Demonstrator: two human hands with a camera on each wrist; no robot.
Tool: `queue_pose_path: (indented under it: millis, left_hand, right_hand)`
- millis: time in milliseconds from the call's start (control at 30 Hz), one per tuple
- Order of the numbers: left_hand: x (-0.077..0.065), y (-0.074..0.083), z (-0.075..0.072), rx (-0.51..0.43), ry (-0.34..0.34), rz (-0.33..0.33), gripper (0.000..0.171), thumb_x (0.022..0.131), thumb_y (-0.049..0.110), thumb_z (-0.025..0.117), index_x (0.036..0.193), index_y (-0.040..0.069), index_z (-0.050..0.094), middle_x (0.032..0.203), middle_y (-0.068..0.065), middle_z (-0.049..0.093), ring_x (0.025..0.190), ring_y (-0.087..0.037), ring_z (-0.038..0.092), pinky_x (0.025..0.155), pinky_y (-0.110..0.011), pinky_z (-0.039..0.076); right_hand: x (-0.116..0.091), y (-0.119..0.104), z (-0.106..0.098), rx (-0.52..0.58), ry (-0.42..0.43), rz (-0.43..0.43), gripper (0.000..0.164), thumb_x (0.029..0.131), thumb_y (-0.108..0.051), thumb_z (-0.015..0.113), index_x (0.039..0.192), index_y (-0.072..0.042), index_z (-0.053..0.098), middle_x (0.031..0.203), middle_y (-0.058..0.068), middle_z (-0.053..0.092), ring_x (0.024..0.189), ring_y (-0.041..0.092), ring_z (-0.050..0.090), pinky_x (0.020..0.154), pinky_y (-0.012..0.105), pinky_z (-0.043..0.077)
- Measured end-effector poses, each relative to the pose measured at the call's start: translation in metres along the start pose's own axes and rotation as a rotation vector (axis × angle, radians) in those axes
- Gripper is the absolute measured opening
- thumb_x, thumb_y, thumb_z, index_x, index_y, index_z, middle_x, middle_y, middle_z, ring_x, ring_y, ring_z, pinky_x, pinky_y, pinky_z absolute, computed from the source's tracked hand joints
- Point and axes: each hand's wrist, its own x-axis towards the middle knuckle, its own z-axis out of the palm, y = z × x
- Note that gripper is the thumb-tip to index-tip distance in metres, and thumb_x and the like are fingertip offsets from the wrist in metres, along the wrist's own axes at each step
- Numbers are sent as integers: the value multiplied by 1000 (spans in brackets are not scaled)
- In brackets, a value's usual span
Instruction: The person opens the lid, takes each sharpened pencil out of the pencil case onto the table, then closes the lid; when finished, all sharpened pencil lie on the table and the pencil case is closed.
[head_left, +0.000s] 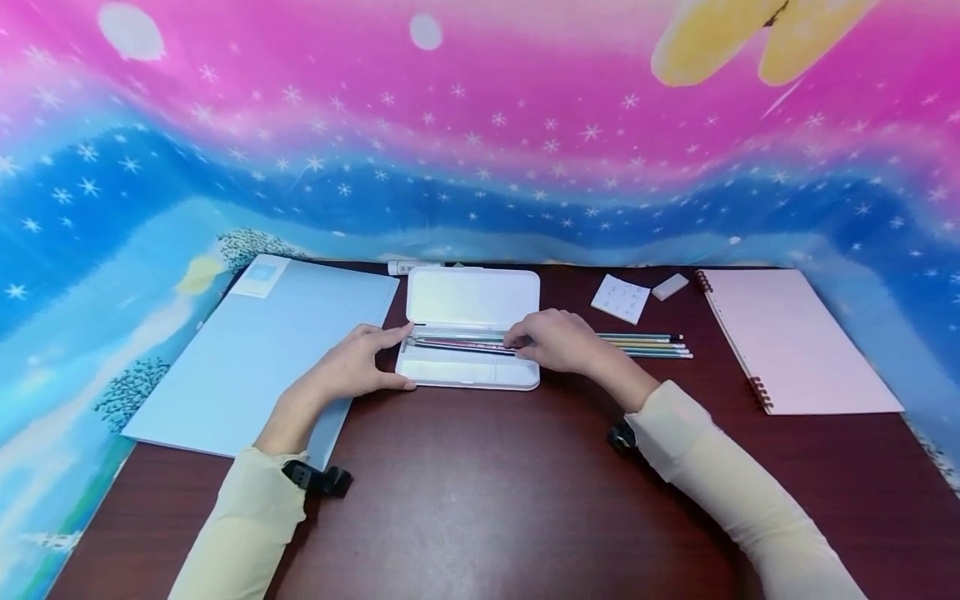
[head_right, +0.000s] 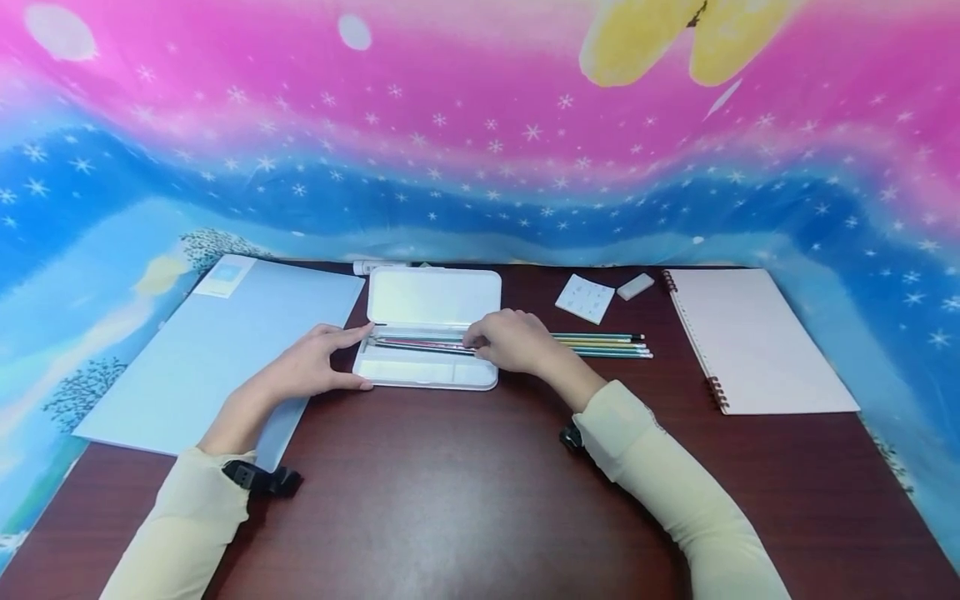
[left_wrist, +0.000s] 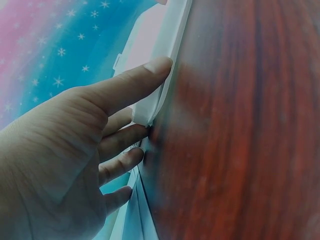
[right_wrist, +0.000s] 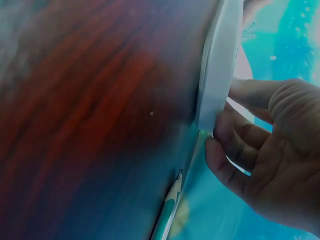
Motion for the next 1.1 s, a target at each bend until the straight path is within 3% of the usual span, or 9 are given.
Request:
queue_pose_path:
  millis: [133,333,733,1100]
  left_hand:
    - [0,1,0,3,2,4,95,80,50,83,158,22,37,155,-10,50,136,-34,42,106,-58,43]
    - [0,1,0,1,2,5,95,80,51,82,158,21,37,155,-11,50,135,-33,43,105,-57,44]
    - [-1,1,-1,3,1,1,96,80,50,83,159,22,36,154,-11,50,136,-34,42,106,-58,43]
    - [0,0,-1,5,-1,2,96,80,52,82,159,22,36,153,-12,52,136,-34,42,106,-58,43]
  right_hand:
    - [4,-5,0,-96,-5,14,21,96,-22,71,115,-26,77,101,-5,74,81,14,60,63,30,46]
    - [7,-9,1,-206,-10,-4,22,97,-23,69,116,-27,79,110,-5,77,75,13,60,52,28,38]
    - [5,-9,0,-333,0,-70,25,97,-24,69,120,-28,77,105,0,75,70,12,58,49,27,36]
    - [3,-7,0,-392,52,-120,21,97,-23,68,115,-28,79,99,0,75,70,13,62,56,29,46]
